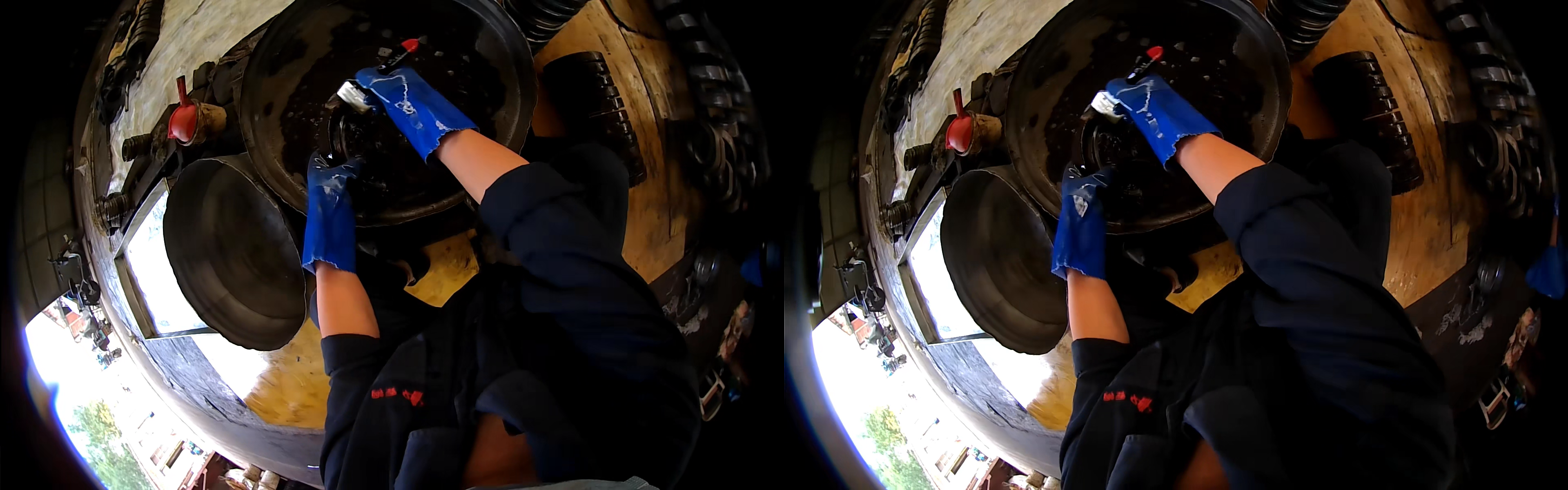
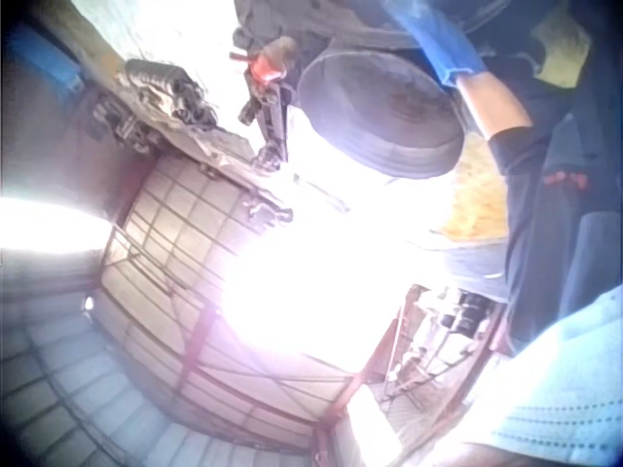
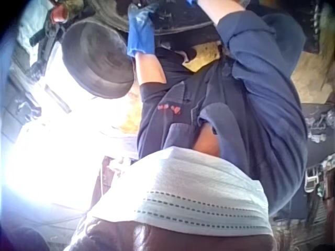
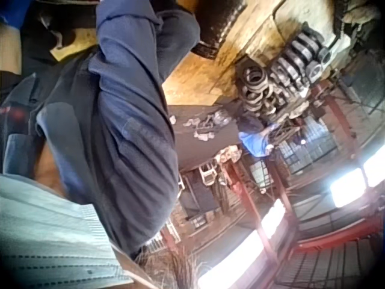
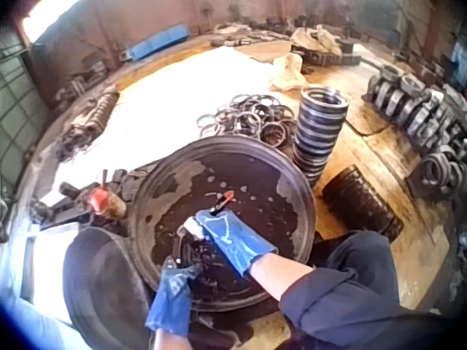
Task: The person scrubs a small metal part with a red-handled brush inside a large black basin filled with dark liquid. The person repeatedly dips the part into the liquid and scrubs it thoroughly. The person then lifts the part out of the basin and places it on a nearby surface.
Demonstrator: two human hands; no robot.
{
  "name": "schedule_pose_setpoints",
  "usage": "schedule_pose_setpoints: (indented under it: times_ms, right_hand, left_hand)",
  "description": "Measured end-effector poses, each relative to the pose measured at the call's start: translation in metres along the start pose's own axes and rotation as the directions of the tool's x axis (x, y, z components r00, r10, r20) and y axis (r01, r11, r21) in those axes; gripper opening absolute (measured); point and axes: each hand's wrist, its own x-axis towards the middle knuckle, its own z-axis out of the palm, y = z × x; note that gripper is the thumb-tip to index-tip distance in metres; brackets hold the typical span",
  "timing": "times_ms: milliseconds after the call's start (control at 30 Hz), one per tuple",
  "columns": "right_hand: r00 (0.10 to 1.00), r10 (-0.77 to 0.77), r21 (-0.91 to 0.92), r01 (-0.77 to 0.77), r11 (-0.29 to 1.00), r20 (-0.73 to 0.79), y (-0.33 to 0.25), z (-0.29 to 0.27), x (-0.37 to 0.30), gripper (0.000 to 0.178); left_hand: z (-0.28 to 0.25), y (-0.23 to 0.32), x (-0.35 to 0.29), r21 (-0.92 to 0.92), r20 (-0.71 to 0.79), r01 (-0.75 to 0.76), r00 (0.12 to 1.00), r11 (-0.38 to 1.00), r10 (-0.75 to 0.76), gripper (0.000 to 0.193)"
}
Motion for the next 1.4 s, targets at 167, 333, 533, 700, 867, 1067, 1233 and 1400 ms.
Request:
schedule_pose_setpoints:
  times_ms: [167,333,533,700,867,1067,1233,1400]
  right_hand:
    - [0.991,0.002,-0.074,-0.012,0.997,-0.130,0.021,-0.014,0.002,0.031]
    - [0.728,-0.655,-0.472,0.659,0.586,0.203,0.082,-0.030,0.003,0.028]
    - [0.544,-0.348,-0.589,0.808,-0.029,0.763,0.047,-0.006,0.005,0.034]
    - [0.748,-0.085,-0.746,0.664,0.059,0.659,0.050,0.021,0.008,0.037]
    - [0.878,0.088,-0.857,0.430,0.284,0.470,0.062,0.012,0.016,0.035]
    - [0.928,0.165,-0.662,0.107,0.742,0.334,0.058,0.002,-0.019,0.044]
    - [0.842,0.469,-0.451,-0.320,0.833,0.267,0.071,0.012,-0.018,0.031]
    - [0.881,-0.351,-0.187,0.421,0.888,0.319,0.138,-0.048,0.010,0.023]
  left_hand:
    - [-0.002,-0.012,0.021,-0.195,0.062,0.055,0.997,0.979,-0.044,0.054]
    - [0.006,-0.034,0.055,-0.099,0.151,-0.176,0.970,0.979,0.189,0.045]
    - [0.000,-0.038,0.066,-0.142,0.227,-0.185,0.950,0.972,0.214,0.042]
    - [-0.001,-0.048,0.061,-0.137,0.169,-0.141,0.972,0.981,0.163,0.048]
    - [0.002,-0.035,0.063,0.055,0.148,-0.218,0.967,0.974,0.208,0.056]
    - [0.010,-0.014,0.026,-0.093,0.011,-0.158,0.987,0.983,0.160,0.046]
    - [-0.004,-0.017,0.027,0.054,-0.079,-0.091,0.992,0.994,0.095,0.047]
    - [0.047,0.013,0.031,-0.027,0.012,-0.098,0.995,0.995,0.099,0.049]
